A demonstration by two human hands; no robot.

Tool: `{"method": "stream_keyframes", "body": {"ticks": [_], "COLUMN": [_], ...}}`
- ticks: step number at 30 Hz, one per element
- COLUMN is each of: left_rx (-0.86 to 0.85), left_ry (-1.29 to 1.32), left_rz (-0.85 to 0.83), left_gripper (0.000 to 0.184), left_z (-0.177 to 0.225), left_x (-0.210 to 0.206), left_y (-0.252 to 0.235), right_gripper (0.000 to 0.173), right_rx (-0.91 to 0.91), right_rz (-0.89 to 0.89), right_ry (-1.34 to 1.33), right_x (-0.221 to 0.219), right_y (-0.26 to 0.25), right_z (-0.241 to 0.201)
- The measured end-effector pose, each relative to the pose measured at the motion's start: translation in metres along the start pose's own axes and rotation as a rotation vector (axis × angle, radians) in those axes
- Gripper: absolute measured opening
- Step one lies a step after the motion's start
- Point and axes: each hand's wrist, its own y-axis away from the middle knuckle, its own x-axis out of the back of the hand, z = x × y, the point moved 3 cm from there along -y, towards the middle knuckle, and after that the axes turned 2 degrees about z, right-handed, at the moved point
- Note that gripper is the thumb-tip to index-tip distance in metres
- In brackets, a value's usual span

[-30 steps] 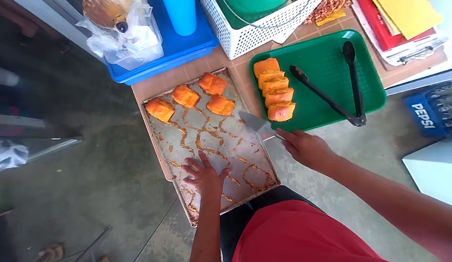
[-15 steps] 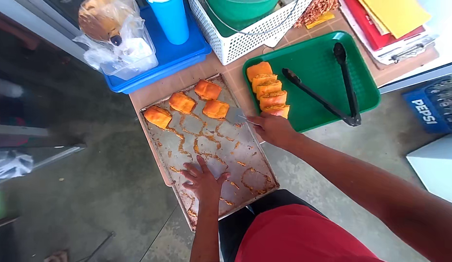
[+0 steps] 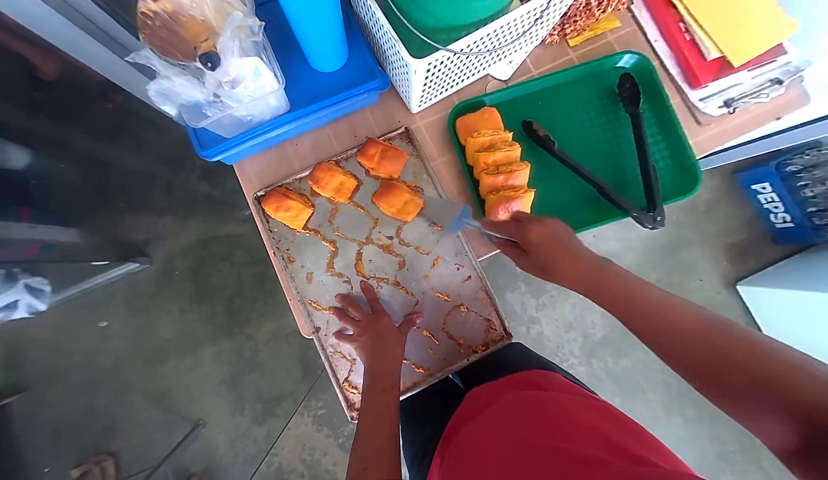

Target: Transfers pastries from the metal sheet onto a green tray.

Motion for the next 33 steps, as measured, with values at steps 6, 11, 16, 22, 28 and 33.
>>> {"method": "stream_keyframes", "body": {"ticks": [6,11,16,22,28,33], "left_rx": [-0.003,0.002,0.000,0.008,0.005,-0.001], "left_ry": [-0.009,-0.028,-0.021,-0.036,-0.008,0.001], "left_rz": [0.000,-0.014,-0.015,-0.006,-0.001,0.006], "left_gripper": [0.128,0.129,0.128,0.128,0.128,0.126], "left_z": [0.000,0.000,0.000,0.001,0.002,0.002], "left_x": [-0.001,-0.001,-0.003,0.001,0.002,0.003], "left_y": [0.001,0.000,-0.002,0.000,0.001,0.002], "right_gripper": [0.041,0.039,0.037,0.043,0.050,0.041], "right_rx": [-0.049,0.039,-0.027,-0.056,-0.052,0.090], "right_rz": [-0.073,-0.005,-0.076,-0.090,-0.277,-0.107], "right_ry": [-0.049,-0.067,-0.110,-0.118,-0.150,-0.152], "right_x": [-0.032,-0.024,-0.017,-0.038,-0.059,-0.044], "right_y": [-0.052,-0.046,0.005,-0.073,-0.015,0.001], "right_z": [-0.036,-0.031,-0.003,-0.051,-0.038,-0.009]}}
